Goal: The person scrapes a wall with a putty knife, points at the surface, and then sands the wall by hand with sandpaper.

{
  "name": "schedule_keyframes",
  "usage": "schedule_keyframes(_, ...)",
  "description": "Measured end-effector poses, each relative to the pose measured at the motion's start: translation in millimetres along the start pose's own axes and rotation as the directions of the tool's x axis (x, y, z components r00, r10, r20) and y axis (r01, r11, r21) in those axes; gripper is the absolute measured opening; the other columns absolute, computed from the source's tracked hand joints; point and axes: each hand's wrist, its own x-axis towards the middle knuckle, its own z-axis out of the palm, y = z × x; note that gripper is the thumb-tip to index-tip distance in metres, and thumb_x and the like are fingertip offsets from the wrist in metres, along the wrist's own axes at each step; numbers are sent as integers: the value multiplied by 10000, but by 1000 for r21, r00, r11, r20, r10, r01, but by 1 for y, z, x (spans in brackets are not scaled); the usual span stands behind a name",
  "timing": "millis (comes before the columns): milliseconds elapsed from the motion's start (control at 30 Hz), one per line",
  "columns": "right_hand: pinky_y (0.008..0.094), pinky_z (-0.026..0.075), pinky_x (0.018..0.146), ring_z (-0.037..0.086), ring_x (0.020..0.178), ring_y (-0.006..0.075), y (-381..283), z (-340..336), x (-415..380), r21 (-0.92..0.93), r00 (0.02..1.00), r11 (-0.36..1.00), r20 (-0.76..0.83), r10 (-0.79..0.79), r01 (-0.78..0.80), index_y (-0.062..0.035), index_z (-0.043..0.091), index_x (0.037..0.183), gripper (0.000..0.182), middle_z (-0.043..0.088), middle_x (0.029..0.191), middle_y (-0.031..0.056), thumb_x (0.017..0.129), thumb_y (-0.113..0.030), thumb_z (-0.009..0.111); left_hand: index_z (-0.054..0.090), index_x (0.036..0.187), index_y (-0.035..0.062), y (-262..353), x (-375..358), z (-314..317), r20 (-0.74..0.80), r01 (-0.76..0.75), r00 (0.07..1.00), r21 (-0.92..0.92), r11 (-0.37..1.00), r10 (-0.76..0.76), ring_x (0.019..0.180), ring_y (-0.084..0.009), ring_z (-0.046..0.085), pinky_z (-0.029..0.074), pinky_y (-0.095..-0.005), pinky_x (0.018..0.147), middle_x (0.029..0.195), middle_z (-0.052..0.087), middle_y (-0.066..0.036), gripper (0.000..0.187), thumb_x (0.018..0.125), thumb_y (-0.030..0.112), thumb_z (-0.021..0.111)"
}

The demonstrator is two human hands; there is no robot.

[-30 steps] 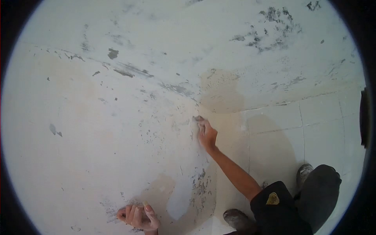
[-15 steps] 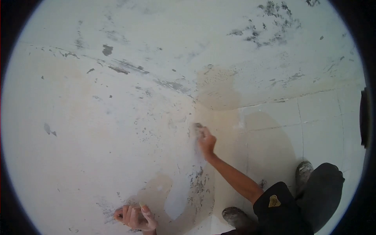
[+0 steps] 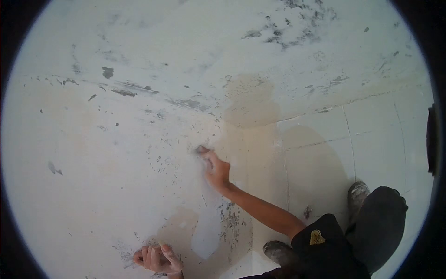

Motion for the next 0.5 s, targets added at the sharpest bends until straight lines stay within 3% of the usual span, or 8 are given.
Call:
schedule_keyframes(33, 349, 550, 711, 735, 909, 311, -12, -2, -2, 56, 986, 985, -48, -159, 161, -88, 659, 1097, 368, 736, 1087, 154, 797, 98, 551, 398, 580, 112, 2, 1, -1, 5, 3, 1000, -13, 1000, -3, 599, -195, 306, 270, -365, 818, 553, 310, -9, 461, 972, 295, 556)
schedule_keyframes(100, 316, 559, 755, 739, 1001, 271, 42, -7, -6, 101, 988, 994, 148, 36, -51, -75, 652, 1095, 392, 734, 1171, 133, 789, 136, 528, 403, 577, 110, 6, 2, -3, 7, 10, 1000, -18, 1000, -10, 598, -194, 299, 269, -364, 817, 555, 304, -12, 470, 977, 301, 558)
schedule_keyframes(167, 312, 558, 719, 746, 914, 237, 61, -14, 11, 129, 987, 992, -160, 11, 10, -50, 648, 1090, 359, 749, 1129, 132, 819, 141, 509, 408, 570, 112, 7, 4, -1, -11, 2, 1000, 19, 1000, -2, 596, -184, 286, 268, -356, 814, 550, 306, -9, 478, 983, 300, 556)
schedule_keyframes(300, 350, 555, 700, 741, 830, 248, 25, -2, 7, -189, 932, 925, 91, 352, -331, -80, 661, 1097, 358, 751, 986, 151, 813, 103, 541, 402, 566, 117, 4, -1, 0, -3, 13, 1000, 41, 999, -12, 595, -178, 276, 266, -355, 814, 548, 305, -1, 483, 983, 304, 559)
schedule_keyframes(333, 348, 552, 711, 738, 836, 266, 13, 8, -5, 10, 977, 979, 64, 202, -203, -102, 672, 1101, 376, 743, 1009, 149, 803, 88, 544, 402, 564, 118, 5, 0, 0, -4, 25, 1000, 27, 999, -25, 593, -175, 274, 266, -358, 814, 544, 301, 2, 485, 984, 303, 558)
schedule_keyframes(367, 333, 550, 722, 738, 860, 284, -4, 15, -6, 24, 989, 996, -119, -88, 91, -109, 678, 1106, 410, 745, 1048, 133, 788, 98, 523, 401, 562, 120, 6, 2, 1, -8, 37, 999, 14, 999, -37, 590, -173, 272, 266, -360, 815, 540, 298, 4, 486, 985, 302, 557)
schedule_keyframes(433, 338, 558, 752, 739, 906, 303, 0, 1, 1, 215, 997, 974, -17, -76, 78, -93, 671, 1116, 405, 742, 1098, 135, 799, 98, 505, 413, 573, 119, 2, -2, -1, 20, 45, 999, 16, 999, -45, 600, -177, 279, 266, -356, 818, 551, 310, -1, 469, 980, 299, 562)
schedule_keyframes(500, 358, 566, 759, 739, 936, 308, 64, 0, 2, 40, 996, 995, 6, 94, -94, -60, 659, 1103, 362, 741, 1128, 130, 816, 93, 502, 424, 584, 117, 1, -1, -2, 23, 54, 998, 29, 998, -55, 609, -182, 287, 265, -353, 821, 563, 323, -6, 452, 974, 295, 568)
